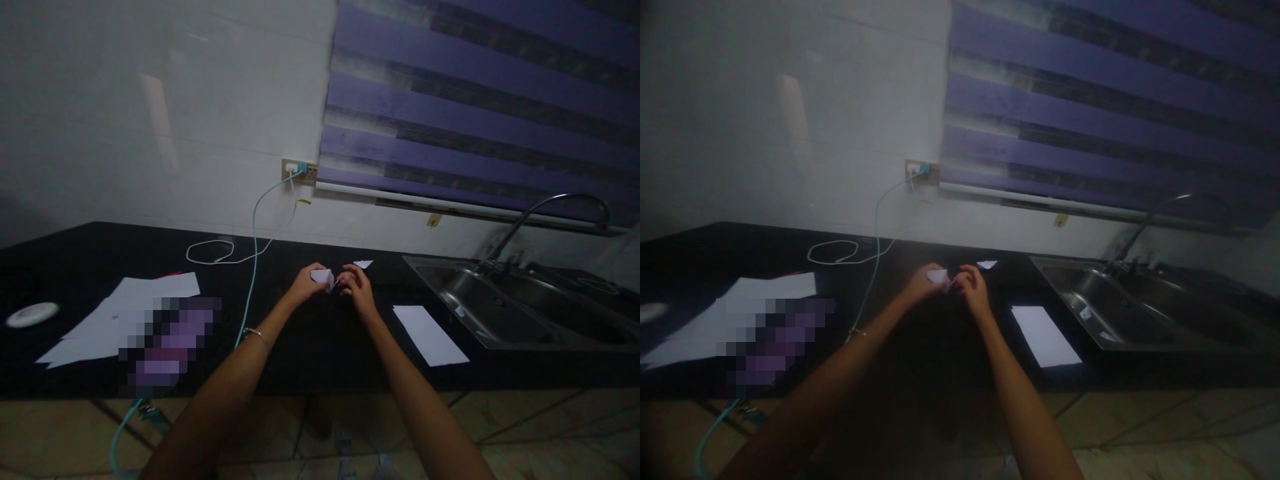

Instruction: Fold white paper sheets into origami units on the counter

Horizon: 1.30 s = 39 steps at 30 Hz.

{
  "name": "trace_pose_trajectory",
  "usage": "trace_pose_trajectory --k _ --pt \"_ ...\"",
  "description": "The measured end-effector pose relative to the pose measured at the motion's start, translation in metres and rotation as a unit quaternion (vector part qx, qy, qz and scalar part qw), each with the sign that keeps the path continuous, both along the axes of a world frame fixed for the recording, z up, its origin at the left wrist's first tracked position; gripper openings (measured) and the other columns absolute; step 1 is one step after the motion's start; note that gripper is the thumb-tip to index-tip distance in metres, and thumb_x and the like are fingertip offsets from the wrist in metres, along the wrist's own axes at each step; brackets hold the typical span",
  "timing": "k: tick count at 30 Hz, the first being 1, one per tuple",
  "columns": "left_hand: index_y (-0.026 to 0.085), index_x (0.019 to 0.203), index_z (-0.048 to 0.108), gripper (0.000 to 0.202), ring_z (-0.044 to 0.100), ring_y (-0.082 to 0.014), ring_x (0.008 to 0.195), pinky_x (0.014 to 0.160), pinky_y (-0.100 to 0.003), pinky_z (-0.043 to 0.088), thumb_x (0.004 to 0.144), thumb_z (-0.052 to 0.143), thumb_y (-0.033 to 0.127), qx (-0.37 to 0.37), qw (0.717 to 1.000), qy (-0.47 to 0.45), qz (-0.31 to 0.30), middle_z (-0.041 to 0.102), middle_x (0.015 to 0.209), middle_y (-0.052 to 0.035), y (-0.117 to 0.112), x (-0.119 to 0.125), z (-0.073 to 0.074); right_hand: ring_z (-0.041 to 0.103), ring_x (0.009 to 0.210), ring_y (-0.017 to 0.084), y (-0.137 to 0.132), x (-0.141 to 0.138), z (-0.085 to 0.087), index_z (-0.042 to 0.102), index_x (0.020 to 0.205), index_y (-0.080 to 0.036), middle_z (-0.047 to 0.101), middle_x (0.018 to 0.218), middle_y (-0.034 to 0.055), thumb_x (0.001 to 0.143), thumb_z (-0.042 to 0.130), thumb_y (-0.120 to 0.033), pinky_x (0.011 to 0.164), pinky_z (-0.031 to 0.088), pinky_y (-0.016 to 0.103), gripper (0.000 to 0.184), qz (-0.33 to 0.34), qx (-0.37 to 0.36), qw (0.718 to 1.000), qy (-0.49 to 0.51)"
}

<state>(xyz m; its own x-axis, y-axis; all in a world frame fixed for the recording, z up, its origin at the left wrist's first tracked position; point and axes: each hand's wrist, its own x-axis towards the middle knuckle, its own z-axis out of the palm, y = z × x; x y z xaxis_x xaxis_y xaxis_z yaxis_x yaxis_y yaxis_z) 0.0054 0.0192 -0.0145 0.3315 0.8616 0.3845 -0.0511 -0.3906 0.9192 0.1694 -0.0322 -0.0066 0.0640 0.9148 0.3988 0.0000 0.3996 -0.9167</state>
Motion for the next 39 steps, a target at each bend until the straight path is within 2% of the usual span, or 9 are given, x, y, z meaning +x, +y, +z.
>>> trace_pose_trajectory --k 7,11,15,19,22,26,30,35,39 --pt "0.014 0.082 0.06 0.028 0.057 -0.0141 0.066 0.06 -0.022 0.041 0.056 0.071 0.016 0.004 0.995 -0.006 0.098 0.063 0.072 -0.0005 0.0 -0.002 0.003 0.056 0.074 0.015 -0.003 -0.009 -0.009 0.047 0.105 -0.022 0.056 0.091 0.0021 0.058 0.078 -0.037 0.058 0.047 0.024 0.058 -0.054 0.046 0.99 -0.12" --pt "0.013 0.08 0.062 0.027 0.055 -0.0137 0.063 0.056 -0.021 0.038 0.054 0.071 0.013 0.014 0.993 0.019 0.113 0.062 0.069 0.0005 0.001 -0.001 0.004 0.057 0.071 0.015 -0.001 -0.009 -0.015 0.05 0.094 -0.021 0.057 0.081 0.0009 0.064 0.073 -0.038 0.059 0.047 0.026 0.041 -0.069 0.055 0.982 -0.168" --pt "0.013 0.075 0.063 0.029 0.054 -0.0131 0.061 0.054 -0.021 0.037 0.049 0.075 0.014 0.016 0.993 0.023 0.116 0.061 0.066 0.0013 0.003 -0.003 0.004 0.06 0.075 0.016 0.003 -0.007 -0.014 0.051 0.098 -0.021 0.06 0.087 0.0034 0.069 0.068 -0.033 0.061 0.05 0.026 0.035 -0.081 0.052 0.989 -0.115" --pt "0.013 0.073 0.063 0.029 0.054 -0.0126 0.059 0.055 -0.022 0.039 0.048 0.077 0.014 -0.004 0.995 0.011 0.095 0.061 0.063 0.0017 0.002 -0.004 0.007 0.063 0.083 0.018 0.005 -0.005 -0.009 0.055 0.094 -0.02 0.064 0.093 0.0052 0.069 0.068 -0.029 0.073 0.052 0.029 0.029 -0.048 0.042 0.996 -0.061" --pt "0.012 0.075 0.063 0.031 0.059 -0.0144 0.065 0.062 -0.024 0.045 0.049 0.079 0.016 -0.028 0.997 -0.035 0.065 0.065 0.068 -0.0002 -0.002 -0.003 0.009 0.065 0.087 0.02 0.006 -0.001 -0.007 0.058 0.092 -0.02 0.068 0.092 0.0053 0.067 0.07 -0.029 0.081 0.052 0.033 0.03 -0.026 0.031 0.999 -0.018" --pt "0.011 0.088 0.064 0.043 0.065 -0.0192 0.076 0.073 -0.031 0.049 0.051 0.082 0.022 -0.069 0.992 -0.104 0.007 0.071 0.083 -0.0064 -0.008 -0.003 0.013 0.068 0.081 0.022 0.007 0.003 -0.007 0.058 0.095 -0.019 0.071 0.084 0.0047 0.062 0.076 -0.032 0.077 0.053 0.035 0.04 -0.013 -0.009 0.999 0.031" --pt "0.009 0.092 0.066 0.046 0.065 -0.0203 0.076 0.073 -0.032 0.051 0.055 0.083 0.03 -0.098 0.987 -0.124 -0.026 0.071 0.087 -0.0108 -0.013 -0.003 0.015 0.069 0.074 0.023 0.006 0.005 -0.007 0.061 0.094 -0.018 0.073 0.08 0.006 0.059 0.079 -0.033 0.071 0.053 0.035 0.043 -0.008 -0.039 0.998 0.049" --pt "0.009 0.09 0.068 0.04 0.064 -0.0161 0.074 0.064 -0.026 0.051 0.066 0.076 0.04 -0.13 0.986 -0.072 -0.075 0.07 0.088 -0.0111 -0.012 -0.001 0.009 0.068 0.067 0.021 0.01 0.006 -0.011 0.065 0.093 -0.016 0.073 0.077 0.0058 0.057 0.081 -0.034 0.064 0.053 0.032 0.044 -0.032 -0.035 0.996 0.072" --pt "0.008 0.082 0.069 0.033 0.06 -0.0119 0.062 0.056 -0.022 0.048 0.07 0.073 0.039 -0.1 0.993 -0.012 -0.059 0.069 0.076 -0.0079 -0.006 0.0 0.004 0.067 0.062 0.018 0.014 0.007 -0.014 0.068 0.091 -0.015 0.072 0.073 0.0048 0.059 0.08 -0.037 0.063 0.053 0.031 0.041 -0.031 -0.044 0.992 0.115"
